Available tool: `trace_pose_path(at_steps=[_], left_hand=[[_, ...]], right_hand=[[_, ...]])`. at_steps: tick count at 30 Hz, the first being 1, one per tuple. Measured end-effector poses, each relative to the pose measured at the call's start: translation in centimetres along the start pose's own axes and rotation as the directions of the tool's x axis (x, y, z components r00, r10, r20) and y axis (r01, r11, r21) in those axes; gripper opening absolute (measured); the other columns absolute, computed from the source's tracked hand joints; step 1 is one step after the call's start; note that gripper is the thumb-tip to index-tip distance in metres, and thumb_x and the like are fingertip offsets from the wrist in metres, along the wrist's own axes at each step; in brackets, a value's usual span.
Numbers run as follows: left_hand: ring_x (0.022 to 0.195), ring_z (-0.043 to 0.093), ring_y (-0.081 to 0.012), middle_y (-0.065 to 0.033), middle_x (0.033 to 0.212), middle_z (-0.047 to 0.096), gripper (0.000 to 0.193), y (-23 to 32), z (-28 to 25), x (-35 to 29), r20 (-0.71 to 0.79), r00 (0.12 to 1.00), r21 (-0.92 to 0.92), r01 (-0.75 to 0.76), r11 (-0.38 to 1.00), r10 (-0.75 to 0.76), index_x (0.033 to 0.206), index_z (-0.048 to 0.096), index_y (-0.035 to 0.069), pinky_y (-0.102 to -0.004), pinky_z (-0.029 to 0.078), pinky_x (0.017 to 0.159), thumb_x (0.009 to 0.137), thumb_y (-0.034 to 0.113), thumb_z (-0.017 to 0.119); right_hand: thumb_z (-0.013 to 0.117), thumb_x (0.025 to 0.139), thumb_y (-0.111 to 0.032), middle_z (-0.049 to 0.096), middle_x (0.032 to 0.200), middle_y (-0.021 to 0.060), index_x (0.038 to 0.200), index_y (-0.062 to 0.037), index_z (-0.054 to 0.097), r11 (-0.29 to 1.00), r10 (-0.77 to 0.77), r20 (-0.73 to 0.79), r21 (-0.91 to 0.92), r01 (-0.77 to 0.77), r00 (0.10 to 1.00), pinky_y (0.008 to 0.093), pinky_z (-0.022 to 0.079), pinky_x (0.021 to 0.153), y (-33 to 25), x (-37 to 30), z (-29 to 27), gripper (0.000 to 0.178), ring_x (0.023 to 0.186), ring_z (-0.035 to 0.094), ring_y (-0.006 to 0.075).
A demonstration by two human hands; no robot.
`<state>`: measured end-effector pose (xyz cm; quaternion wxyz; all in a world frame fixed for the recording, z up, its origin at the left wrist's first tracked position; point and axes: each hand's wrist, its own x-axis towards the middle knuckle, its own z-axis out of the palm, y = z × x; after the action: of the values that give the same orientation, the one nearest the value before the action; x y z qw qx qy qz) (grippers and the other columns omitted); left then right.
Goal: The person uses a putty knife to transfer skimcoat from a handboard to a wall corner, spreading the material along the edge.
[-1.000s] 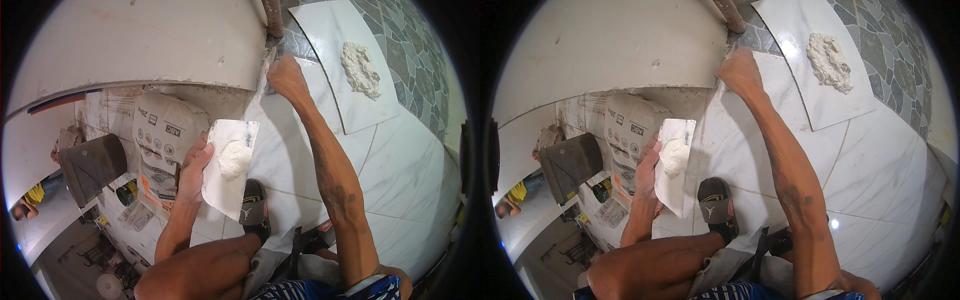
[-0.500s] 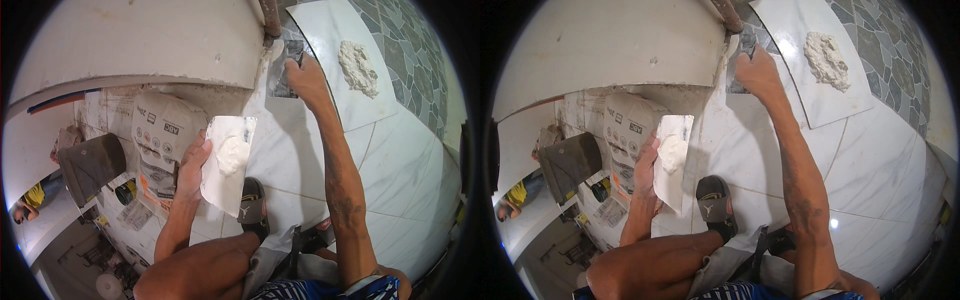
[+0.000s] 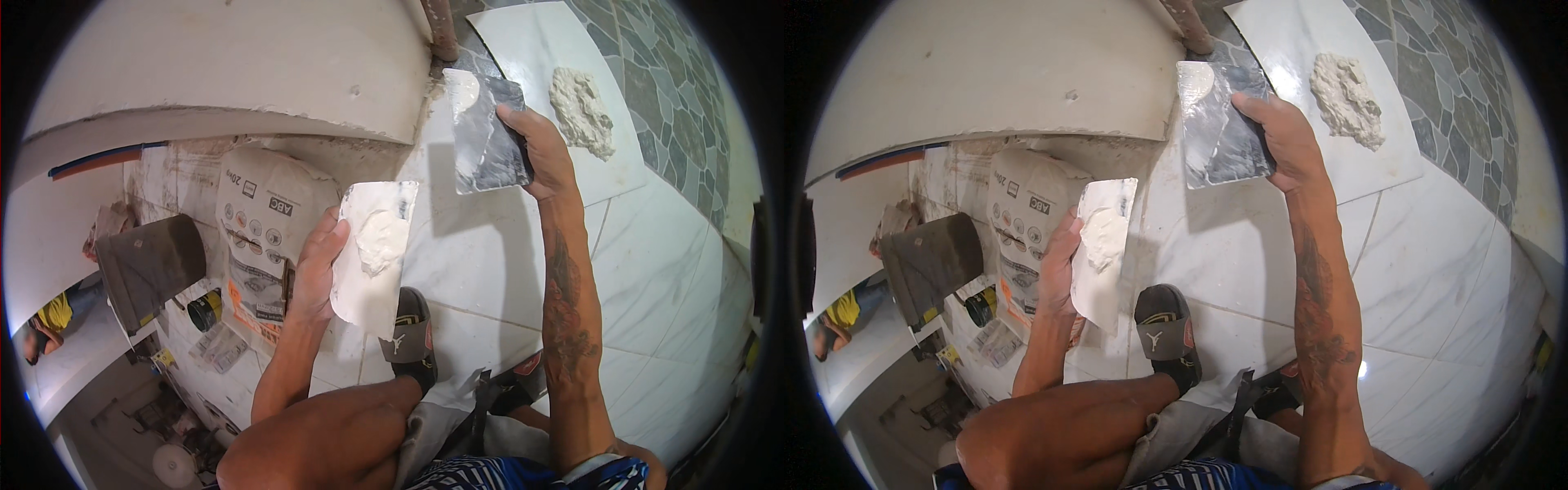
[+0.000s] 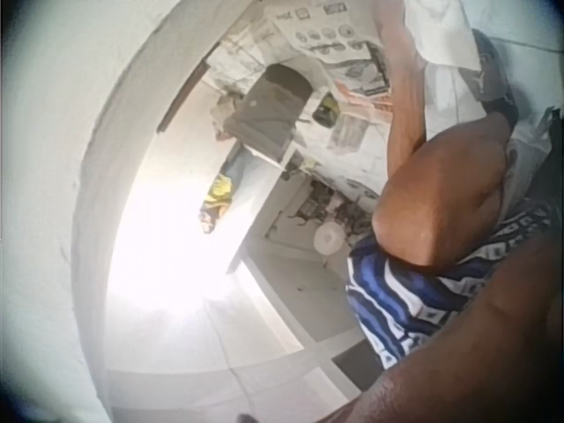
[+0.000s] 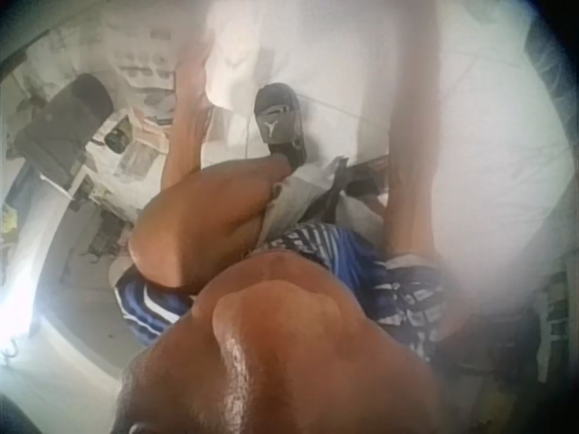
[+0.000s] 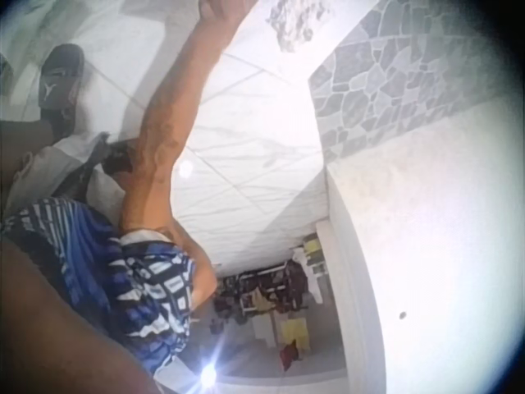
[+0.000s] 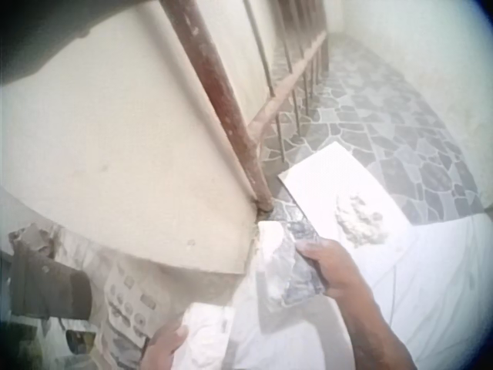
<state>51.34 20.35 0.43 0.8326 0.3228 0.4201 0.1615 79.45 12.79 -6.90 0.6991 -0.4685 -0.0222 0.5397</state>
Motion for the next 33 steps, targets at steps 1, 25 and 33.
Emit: trace_pose_path(at_steps=[1,25,33], left_hand=[[0.098,0.063,-0.0170,-0.0119,0.113,0.060,0.035,-0.2,-0.1,0.1,-0.002,1.000,-0.003,-0.003,1.000,0.003,0.126,0.046,-0.002,-0.0301,0.051,0.085,0.099,0.020,0.041],[0.095,0.062,-0.0129,-0.0076,0.110,0.060,0.040,1.5,-2.5,-2.5,-0.085,0.983,-0.033,-0.164,0.986,0.161,0.131,0.043,0.000,-0.0261,0.054,0.079,0.098,0.021,0.048],[0.098,0.063,-0.0171,-0.0112,0.117,0.060,0.042,5.1,-3.4,-4.2,-0.391,0.851,0.307,-0.238,0.921,0.350,0.134,0.042,-0.001,-0.0306,0.053,0.083,0.099,0.022,0.043]], right_hand=[[0.062,0.090,-0.018,0.065,0.093,0.0079,0.107,0.0042,0.059,0.999,0.037,0.019,0.030,-0.038,0.999,0.0273,0.055,0.068,-0.2,-0.3,-0.1,0.028,0.076,0.064,0.0129],[0.037,0.101,-0.025,0.042,0.064,0.0061,0.093,0.0098,0.047,0.526,0.190,0.768,0.446,-0.724,0.612,0.0166,0.023,0.019,6.6,-3.7,1.1,0.037,0.027,0.034,0.0027],[0.042,0.100,-0.045,0.041,0.062,0.0001,0.087,0.0010,0.052,0.713,0.411,0.615,0.243,-0.658,0.673,0.0180,0.025,0.023,9.1,-4.2,4.8,0.049,0.031,0.035,0.0016]])
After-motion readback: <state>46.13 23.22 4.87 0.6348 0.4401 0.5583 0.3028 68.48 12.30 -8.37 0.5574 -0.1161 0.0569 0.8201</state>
